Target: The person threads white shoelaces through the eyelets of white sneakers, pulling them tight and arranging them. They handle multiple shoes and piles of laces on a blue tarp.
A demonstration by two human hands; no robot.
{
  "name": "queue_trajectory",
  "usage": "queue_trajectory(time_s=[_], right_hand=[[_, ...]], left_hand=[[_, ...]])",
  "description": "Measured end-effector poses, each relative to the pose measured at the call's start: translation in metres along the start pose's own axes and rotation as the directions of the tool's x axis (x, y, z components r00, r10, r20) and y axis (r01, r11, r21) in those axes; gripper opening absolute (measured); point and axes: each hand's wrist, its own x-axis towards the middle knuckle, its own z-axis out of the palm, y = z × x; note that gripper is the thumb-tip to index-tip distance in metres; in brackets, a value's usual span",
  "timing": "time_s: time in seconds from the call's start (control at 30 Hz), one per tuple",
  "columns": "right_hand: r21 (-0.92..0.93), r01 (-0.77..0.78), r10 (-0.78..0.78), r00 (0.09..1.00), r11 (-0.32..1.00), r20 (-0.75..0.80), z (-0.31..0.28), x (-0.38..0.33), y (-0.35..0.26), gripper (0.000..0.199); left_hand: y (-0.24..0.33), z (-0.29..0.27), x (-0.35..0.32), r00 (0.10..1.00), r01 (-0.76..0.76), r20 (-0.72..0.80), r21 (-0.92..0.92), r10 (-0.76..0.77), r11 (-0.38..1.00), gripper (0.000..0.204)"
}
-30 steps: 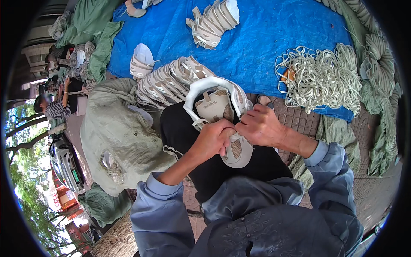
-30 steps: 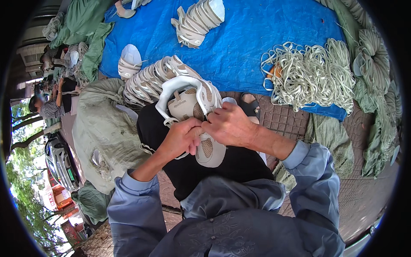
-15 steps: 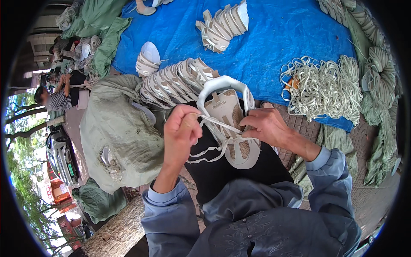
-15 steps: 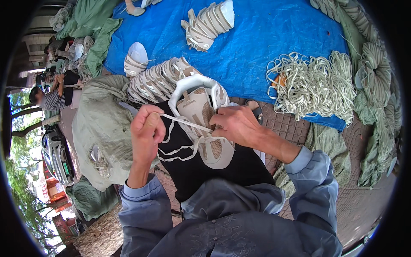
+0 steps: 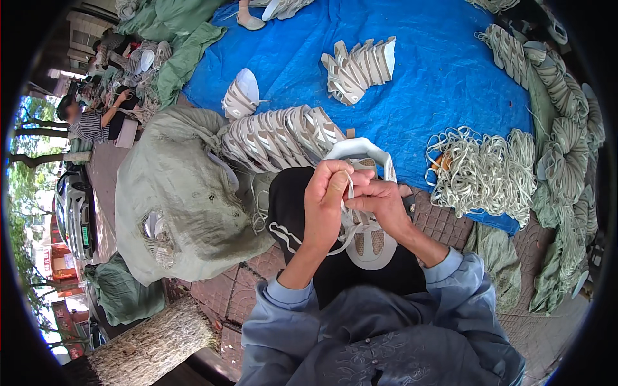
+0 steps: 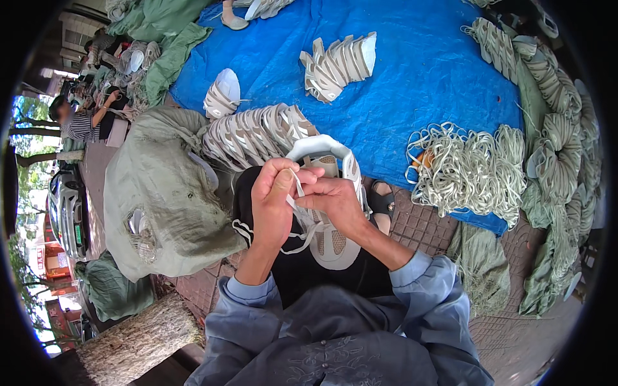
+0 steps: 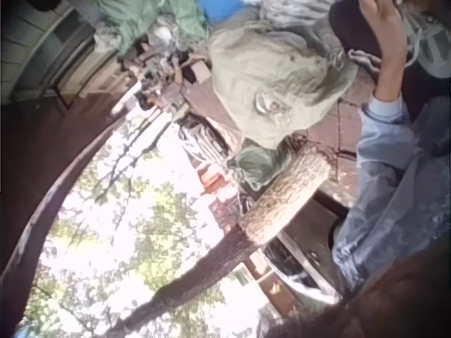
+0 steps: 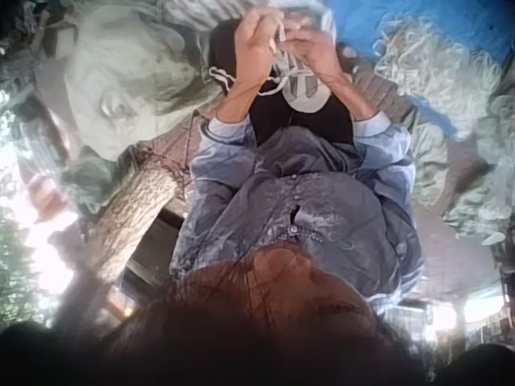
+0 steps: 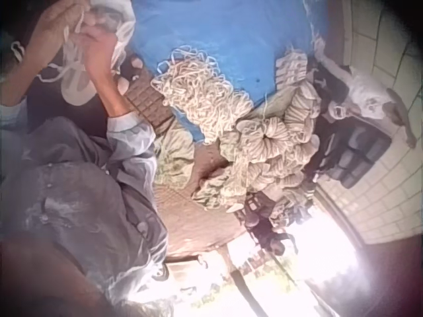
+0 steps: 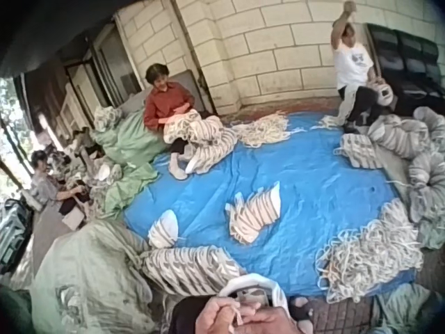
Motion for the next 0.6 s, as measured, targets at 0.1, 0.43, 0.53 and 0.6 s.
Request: queue_trajectory(time_s=[0.1, 0.43, 0.53, 0.6], right_hand=[[0.098, -0.075, 0.076, 0.997, 0.992, -0.011, 0.005, -0.001, 0.001, 0.009], [0.148, -0.047, 0.054, 0.998, 0.988, -0.039, 0.012, -0.004, 0.010, 0.008], [0.141, -0.010, 0.022, 0.996, 0.990, -0.085, 0.018, -0.003, 0.013, 0.008], [0.064, 0.015, -0.007, 0.993, 0.998, -0.120, 0.020, -0.003, 0.012, 0.008]], left_hand=[[-0.003, 0.003, 0.001, 0.996, 0.007, -0.090, -0.076, -0.014, 0.997, 0.013], [-0.009, 0.009, 0.004, 0.986, -0.076, -0.141, 0.102, 0.090, 0.992, 0.022], [-0.016, 0.008, 0.001, 0.976, -0.082, -0.183, 0.182, 0.116, 0.980, 0.024], [-0.020, 0.006, 0.000, 0.974, -0.093, -0.182, 0.228, 0.136, 0.969, 0.025]])
